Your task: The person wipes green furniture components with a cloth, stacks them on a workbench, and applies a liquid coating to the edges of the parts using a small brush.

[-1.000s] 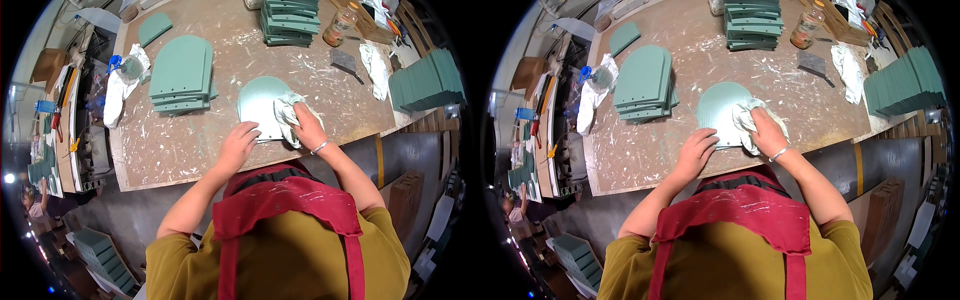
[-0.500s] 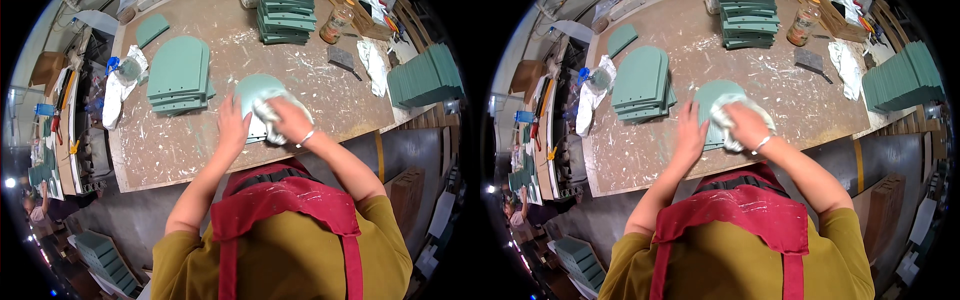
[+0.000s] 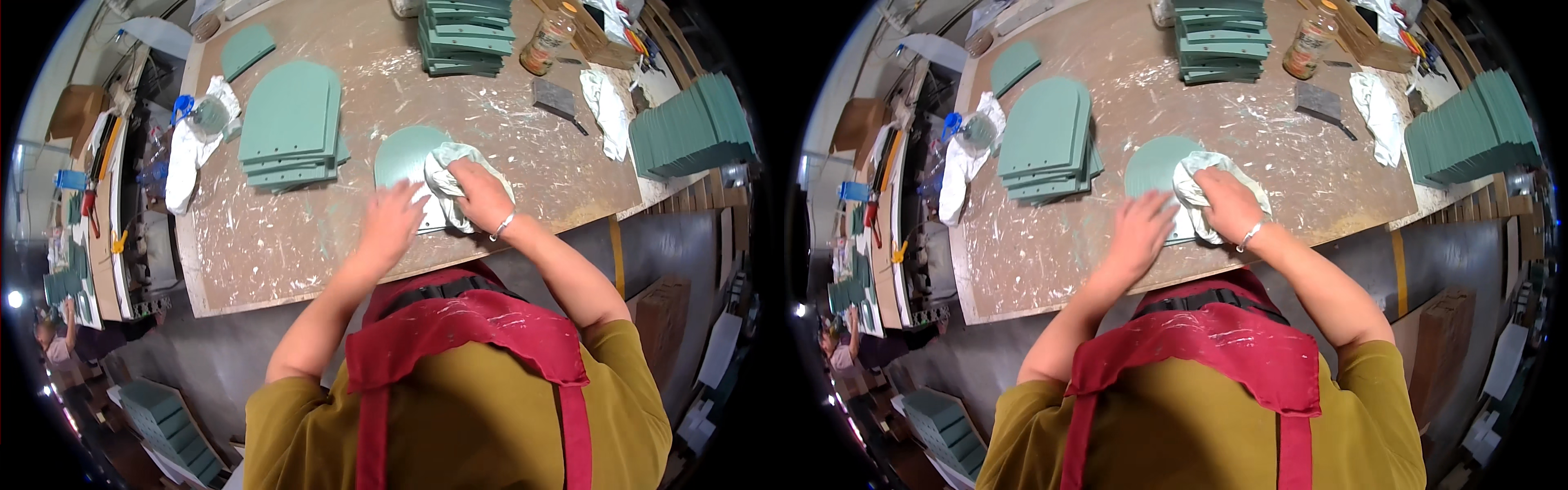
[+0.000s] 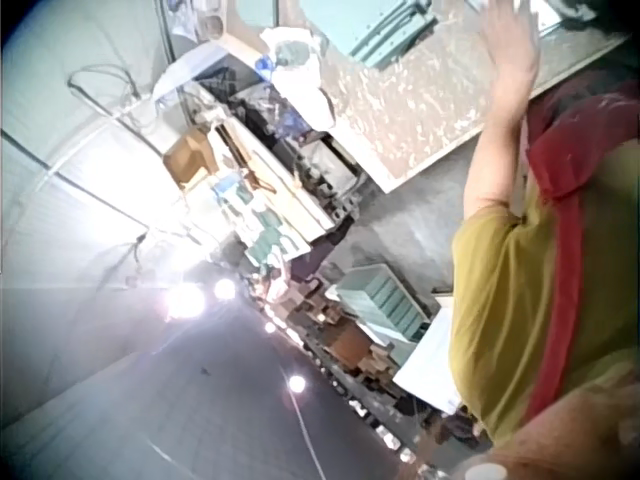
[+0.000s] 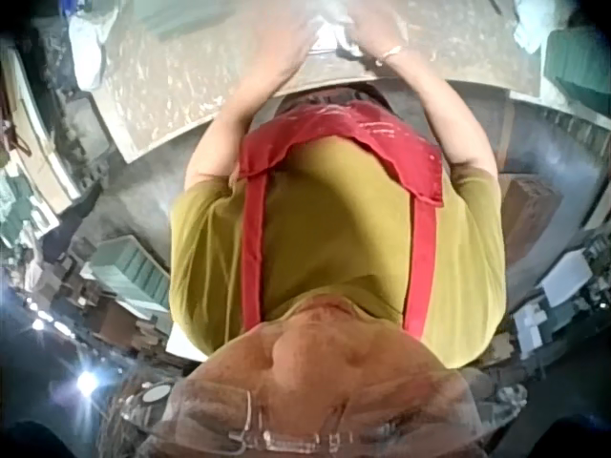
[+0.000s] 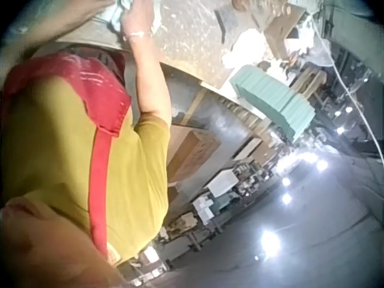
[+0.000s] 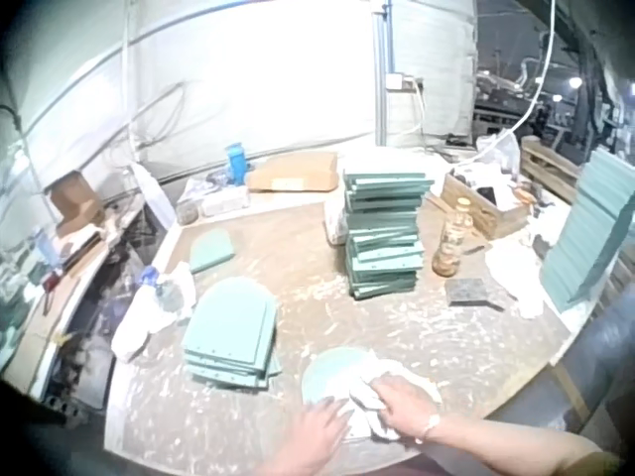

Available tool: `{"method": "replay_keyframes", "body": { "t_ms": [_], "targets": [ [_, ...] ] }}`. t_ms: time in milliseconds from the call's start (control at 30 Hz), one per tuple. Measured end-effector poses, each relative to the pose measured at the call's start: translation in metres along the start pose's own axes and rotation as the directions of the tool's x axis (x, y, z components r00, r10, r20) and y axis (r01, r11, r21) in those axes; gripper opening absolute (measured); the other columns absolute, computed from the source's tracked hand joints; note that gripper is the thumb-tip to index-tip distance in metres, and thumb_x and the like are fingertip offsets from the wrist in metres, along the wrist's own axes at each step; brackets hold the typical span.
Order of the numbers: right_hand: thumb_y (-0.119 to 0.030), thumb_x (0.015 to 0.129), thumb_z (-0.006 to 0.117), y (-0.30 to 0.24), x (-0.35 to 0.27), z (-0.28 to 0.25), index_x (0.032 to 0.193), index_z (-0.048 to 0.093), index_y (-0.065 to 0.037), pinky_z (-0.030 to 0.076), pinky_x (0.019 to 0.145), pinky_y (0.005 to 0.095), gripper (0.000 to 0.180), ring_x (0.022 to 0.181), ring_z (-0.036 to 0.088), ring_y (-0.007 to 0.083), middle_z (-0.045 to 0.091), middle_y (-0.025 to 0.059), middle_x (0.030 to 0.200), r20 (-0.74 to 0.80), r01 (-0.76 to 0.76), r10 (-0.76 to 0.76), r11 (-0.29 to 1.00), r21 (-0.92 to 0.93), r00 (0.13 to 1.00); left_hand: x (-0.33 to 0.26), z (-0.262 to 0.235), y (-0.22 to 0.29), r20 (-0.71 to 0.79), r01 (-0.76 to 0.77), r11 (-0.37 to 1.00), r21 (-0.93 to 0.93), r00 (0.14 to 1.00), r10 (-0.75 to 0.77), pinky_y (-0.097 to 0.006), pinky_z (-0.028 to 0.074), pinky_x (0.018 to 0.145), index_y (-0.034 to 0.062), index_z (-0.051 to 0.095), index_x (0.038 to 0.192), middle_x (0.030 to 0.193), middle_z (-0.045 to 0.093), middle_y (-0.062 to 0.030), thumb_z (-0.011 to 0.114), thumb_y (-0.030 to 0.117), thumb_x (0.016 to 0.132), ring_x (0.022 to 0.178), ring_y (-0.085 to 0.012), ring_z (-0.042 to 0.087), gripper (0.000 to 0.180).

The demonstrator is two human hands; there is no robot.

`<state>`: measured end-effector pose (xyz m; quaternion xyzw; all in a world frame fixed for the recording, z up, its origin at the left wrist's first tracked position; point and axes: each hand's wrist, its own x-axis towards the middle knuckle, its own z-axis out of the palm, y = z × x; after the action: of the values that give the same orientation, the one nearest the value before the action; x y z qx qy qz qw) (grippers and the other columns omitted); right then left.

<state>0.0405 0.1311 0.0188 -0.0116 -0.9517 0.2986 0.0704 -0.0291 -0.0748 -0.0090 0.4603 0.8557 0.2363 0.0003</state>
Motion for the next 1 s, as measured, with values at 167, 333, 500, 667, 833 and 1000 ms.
{"method": "replay_keyframes", "body": {
  "t_ms": [167,333,500,667,833,1000],
  "targets": [
    [-0.002,0.075,0.059,0.001,-0.003,0.002,0.115,0.049,-0.005,0.046,0.088,0.0450,0.041,0.104,0.053,0.0380,0.056,0.0171,0.109,0.019,-0.025,0.025,1.000,-0.010,1.000,-0.023,0.005,0.010,-0.068,-0.165,0.986,-0.033,0.984,0.162,-0.051,0.037,0.101,0.0143,0.066,0.109,0.125,0.059,-0.0027,0.066,0.013,0.081,0.121,-0.0299,0.051,0.028],
    [0.002,0.074,0.058,-0.001,-0.003,0.000,0.116,0.049,-0.002,0.044,0.090,0.0454,0.043,0.105,0.052,0.0420,0.055,0.0214,0.111,0.007,-0.050,0.049,0.997,0.051,0.999,-0.025,0.008,0.011,-0.086,-0.185,0.982,-0.043,0.980,0.181,-0.051,0.036,0.102,0.0145,0.067,0.103,0.119,0.062,-0.0008,0.066,0.008,0.079,0.118,-0.0295,0.053,0.024],
    [0.000,0.075,0.058,0.000,0.000,0.001,0.114,0.050,-0.001,0.044,0.090,0.0448,0.040,0.105,0.053,0.0409,0.056,0.0211,0.110,0.007,-0.041,0.040,0.997,0.069,0.999,-0.027,0.008,0.002,-0.077,-0.174,0.971,-0.163,0.984,0.163,-0.051,0.036,0.102,0.0110,0.065,0.103,0.121,0.060,-0.0061,0.066,0.008,0.080,0.119,-0.0316,0.052,0.023],
    [-0.002,0.075,0.057,-0.003,0.016,-0.002,0.108,0.053,-0.003,0.046,0.085,0.0459,0.033,0.098,0.056,0.0399,0.059,0.0186,0.102,-0.026,-0.024,0.024,0.999,0.023,0.999,-0.003,0.002,-0.001,-0.203,0.293,0.935,-0.199,0.921,-0.332,-0.048,0.031,0.106,-0.0001,0.042,0.133,0.142,0.038,-0.0221,0.066,0.017,0.085,0.129,-0.0407,0.037,0.056],
    [-0.002,0.073,0.057,-0.024,-0.031,-0.002,0.102,0.054,-0.006,0.047,0.077,0.0451,0.029,0.091,0.057,0.0359,0.058,0.0171,0.095,0.221,0.216,-0.223,0.975,0.059,0.949,-0.001,0.001,-0.013,-0.191,0.436,0.891,-0.126,0.871,-0.453,-0.045,0.033,0.104,-0.0036,0.041,0.135,0.138,0.042,-0.0239,0.070,0.033,0.082,0.125,-0.0404,0.040,0.071],
    [-0.016,0.088,0.063,0.020,-0.040,-0.027,0.114,0.053,0.001,0.049,0.082,0.0347,0.032,0.095,0.063,0.0234,0.065,0.0160,0.106,0.116,-0.378,0.382,0.740,0.557,0.917,0.018,-0.032,-0.017,0.056,0.446,0.883,-0.143,0.895,-0.443,-0.043,0.045,0.082,-0.0055,0.056,0.102,0.101,0.058,-0.0222,0.075,0.034,0.077,0.093,-0.0365,0.055,0.050]
  ]
}}
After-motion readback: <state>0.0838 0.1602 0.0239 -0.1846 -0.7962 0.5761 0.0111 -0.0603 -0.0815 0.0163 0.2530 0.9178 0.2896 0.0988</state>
